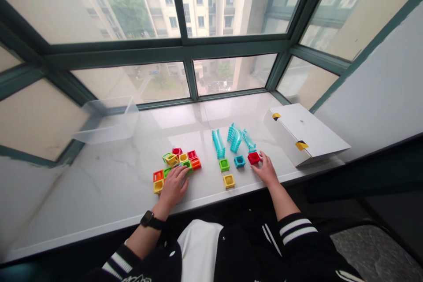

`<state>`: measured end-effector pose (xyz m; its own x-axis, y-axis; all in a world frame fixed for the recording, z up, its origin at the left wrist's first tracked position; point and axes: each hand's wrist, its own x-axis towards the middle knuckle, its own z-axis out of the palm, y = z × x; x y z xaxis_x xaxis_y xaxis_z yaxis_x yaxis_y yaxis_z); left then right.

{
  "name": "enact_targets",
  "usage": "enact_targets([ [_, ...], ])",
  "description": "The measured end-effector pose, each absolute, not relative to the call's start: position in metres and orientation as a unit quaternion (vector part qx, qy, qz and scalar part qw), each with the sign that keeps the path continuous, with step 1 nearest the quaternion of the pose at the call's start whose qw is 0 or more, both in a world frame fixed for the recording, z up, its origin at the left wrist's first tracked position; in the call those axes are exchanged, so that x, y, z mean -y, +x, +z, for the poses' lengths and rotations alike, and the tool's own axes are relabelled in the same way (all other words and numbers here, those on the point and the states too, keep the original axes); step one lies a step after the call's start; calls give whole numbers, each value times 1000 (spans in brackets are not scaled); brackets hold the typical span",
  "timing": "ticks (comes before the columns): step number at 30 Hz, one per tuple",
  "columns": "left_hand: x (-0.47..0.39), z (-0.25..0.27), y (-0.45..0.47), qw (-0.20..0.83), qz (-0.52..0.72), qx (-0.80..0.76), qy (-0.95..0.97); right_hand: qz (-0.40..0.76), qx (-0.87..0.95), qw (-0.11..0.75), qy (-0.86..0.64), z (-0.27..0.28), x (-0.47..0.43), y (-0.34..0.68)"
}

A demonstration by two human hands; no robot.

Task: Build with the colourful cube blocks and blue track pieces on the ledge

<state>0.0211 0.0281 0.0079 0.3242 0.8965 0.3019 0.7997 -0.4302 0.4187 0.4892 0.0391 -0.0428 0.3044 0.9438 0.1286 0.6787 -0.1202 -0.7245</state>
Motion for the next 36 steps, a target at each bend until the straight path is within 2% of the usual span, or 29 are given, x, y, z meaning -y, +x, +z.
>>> enact_targets([
  [2, -28, 6, 21, 97, 249, -526, 807, 168, 555, 382, -719, -35, -31, 485],
  [7, -27, 4, 20, 94, 246, -526, 808, 42, 543, 472, -694, 10, -15, 450],
  [11, -27, 8, 21, 96, 244, -528, 807, 95, 624, 475, -613, 52, -20, 394],
  [14, -26, 9, 23, 106, 251, -528, 804, 193, 709, 415, -536, 71, -29, 347],
  [17, -26, 7, 23, 114, 263, -526, 801, 268, 782, 307, -472, 74, -34, 304],
  [20, -27, 2, 20, 133, 289, -530, 786, 296, 816, 209, -450, 64, -33, 268],
  [23, -29, -1, 15, 195, 342, -544, 741, 304, 837, 148, -430, 51, -28, 240],
  [27, -28, 1, 9, 291, 402, -545, 676, 315, 859, 98, -391, 42, -22, 213],
  [36, -31, 0, 6, 399, 458, -512, 607, 283, 899, 46, -332, 27, -8, 181],
])
